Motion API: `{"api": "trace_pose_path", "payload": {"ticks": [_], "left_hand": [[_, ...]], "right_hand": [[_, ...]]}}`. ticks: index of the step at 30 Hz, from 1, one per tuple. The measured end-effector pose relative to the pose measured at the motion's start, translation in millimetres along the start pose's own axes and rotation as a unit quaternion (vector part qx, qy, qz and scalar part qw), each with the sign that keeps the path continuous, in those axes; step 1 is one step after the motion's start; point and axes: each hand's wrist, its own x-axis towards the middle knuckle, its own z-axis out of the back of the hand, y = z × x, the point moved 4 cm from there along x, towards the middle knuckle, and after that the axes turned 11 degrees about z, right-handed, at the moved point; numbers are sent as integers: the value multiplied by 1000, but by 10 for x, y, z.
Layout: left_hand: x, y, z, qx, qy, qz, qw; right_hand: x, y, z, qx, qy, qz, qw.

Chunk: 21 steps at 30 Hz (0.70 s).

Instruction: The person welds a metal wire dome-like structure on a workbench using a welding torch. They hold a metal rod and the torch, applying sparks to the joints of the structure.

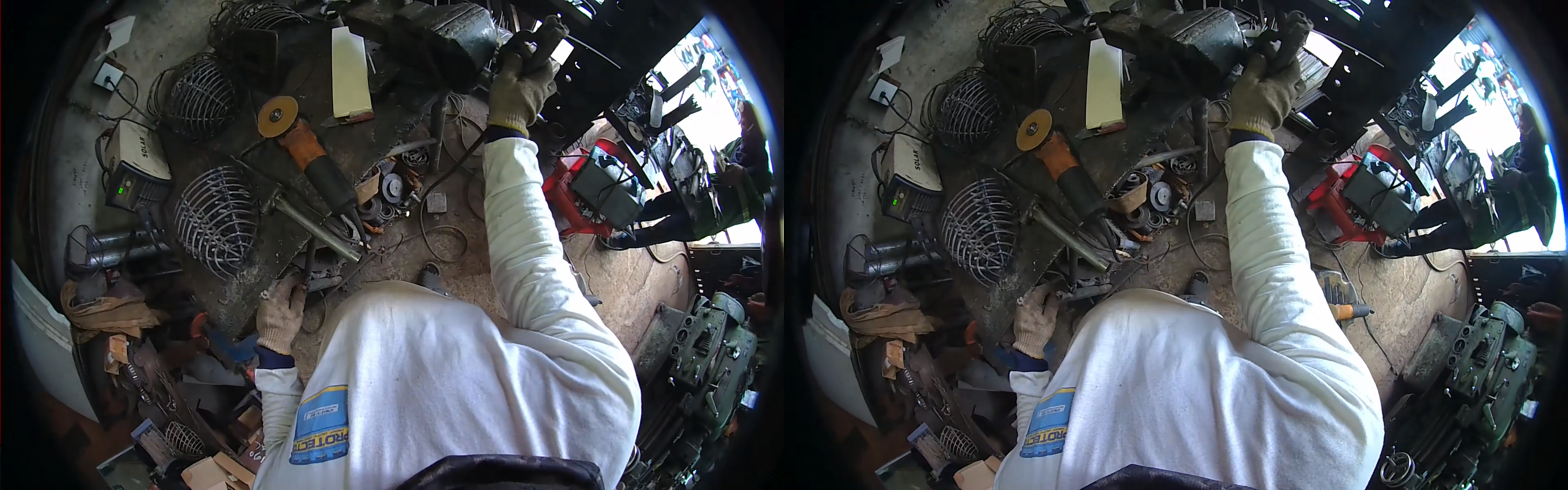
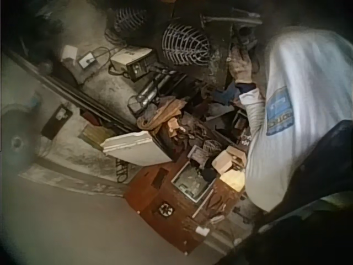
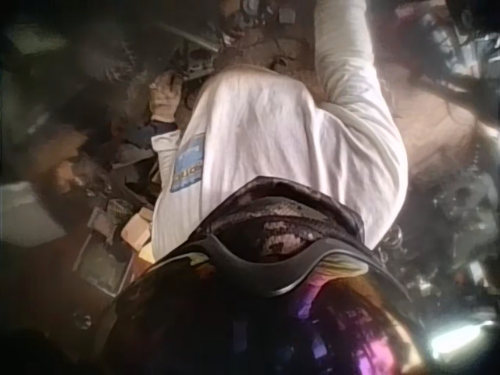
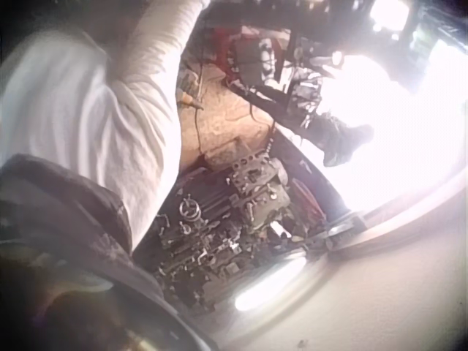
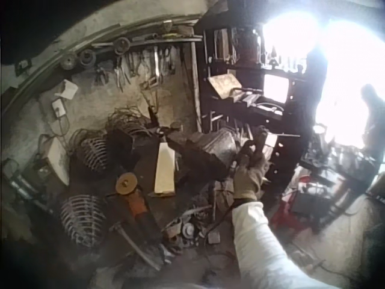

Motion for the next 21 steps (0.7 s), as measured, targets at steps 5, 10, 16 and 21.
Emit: {"api": "trace_pose_path", "payload": {"ticks": [5,10,16,21], "left_hand": [[34,-29,-17,27,31,-39,998],[52,257,-139,31,6,-49,998],[28,204,-23,-11,10,-73,997],[-94,468,-129,-64,57,-1,996]], "right_hand": [[98,156,48,-70,124,48,989],[24,424,-22,-110,151,65,980],[-27,348,-4,-119,130,31,984],[-79,371,-144,-138,126,20,982]]}}
